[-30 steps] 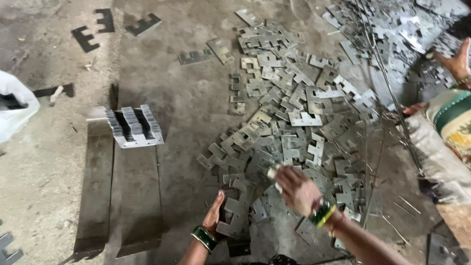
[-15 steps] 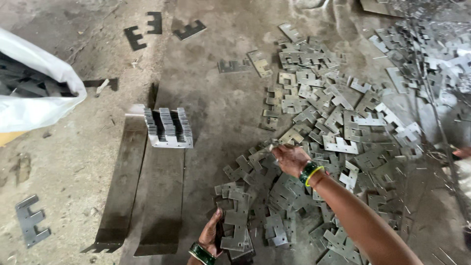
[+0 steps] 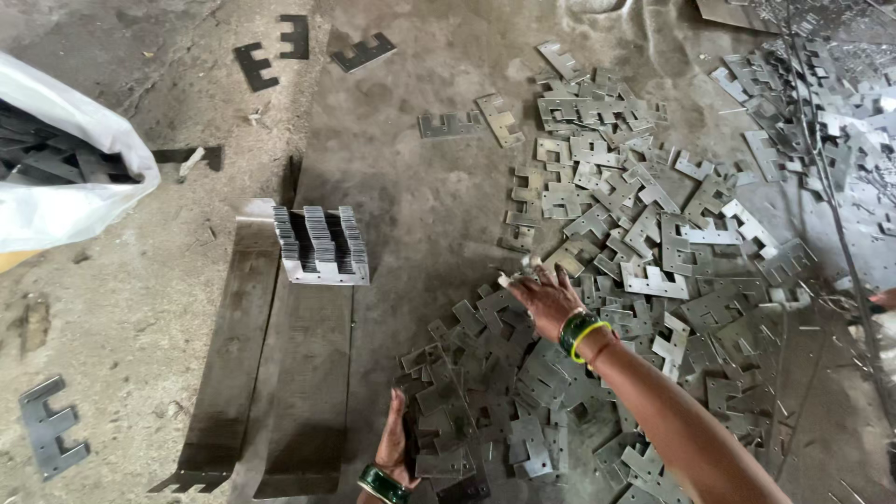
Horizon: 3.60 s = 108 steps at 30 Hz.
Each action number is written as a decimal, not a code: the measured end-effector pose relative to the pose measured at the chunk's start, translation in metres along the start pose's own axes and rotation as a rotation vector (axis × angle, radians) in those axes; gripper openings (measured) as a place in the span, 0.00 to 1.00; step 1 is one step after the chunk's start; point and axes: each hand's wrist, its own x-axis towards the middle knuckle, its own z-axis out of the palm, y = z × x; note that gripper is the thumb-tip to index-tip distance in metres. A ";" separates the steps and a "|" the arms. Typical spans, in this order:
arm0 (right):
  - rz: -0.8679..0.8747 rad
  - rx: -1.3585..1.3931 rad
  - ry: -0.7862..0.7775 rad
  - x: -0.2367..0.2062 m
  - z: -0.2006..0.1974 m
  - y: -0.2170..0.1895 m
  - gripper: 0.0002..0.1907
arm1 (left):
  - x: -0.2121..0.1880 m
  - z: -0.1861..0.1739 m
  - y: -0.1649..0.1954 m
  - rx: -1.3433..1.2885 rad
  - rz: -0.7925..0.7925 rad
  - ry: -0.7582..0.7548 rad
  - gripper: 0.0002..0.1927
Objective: The person sorts through a pile of metal plates on the floor, picking them up one by one and stacking them into small neat piles.
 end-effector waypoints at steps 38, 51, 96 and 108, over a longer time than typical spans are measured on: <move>-0.020 0.844 0.168 0.082 -0.004 -0.256 0.61 | -0.063 0.066 0.235 2.433 0.018 0.147 0.33; -0.226 0.586 -0.052 0.079 -0.039 -0.277 0.43 | -0.109 0.010 0.222 2.458 0.121 0.285 0.53; 0.449 0.825 0.044 0.136 -0.045 -0.147 0.53 | -0.047 0.056 0.246 1.311 0.927 0.684 0.75; 0.135 0.611 0.031 0.079 -0.036 -0.210 0.42 | -0.062 0.025 0.230 1.694 0.691 0.704 0.63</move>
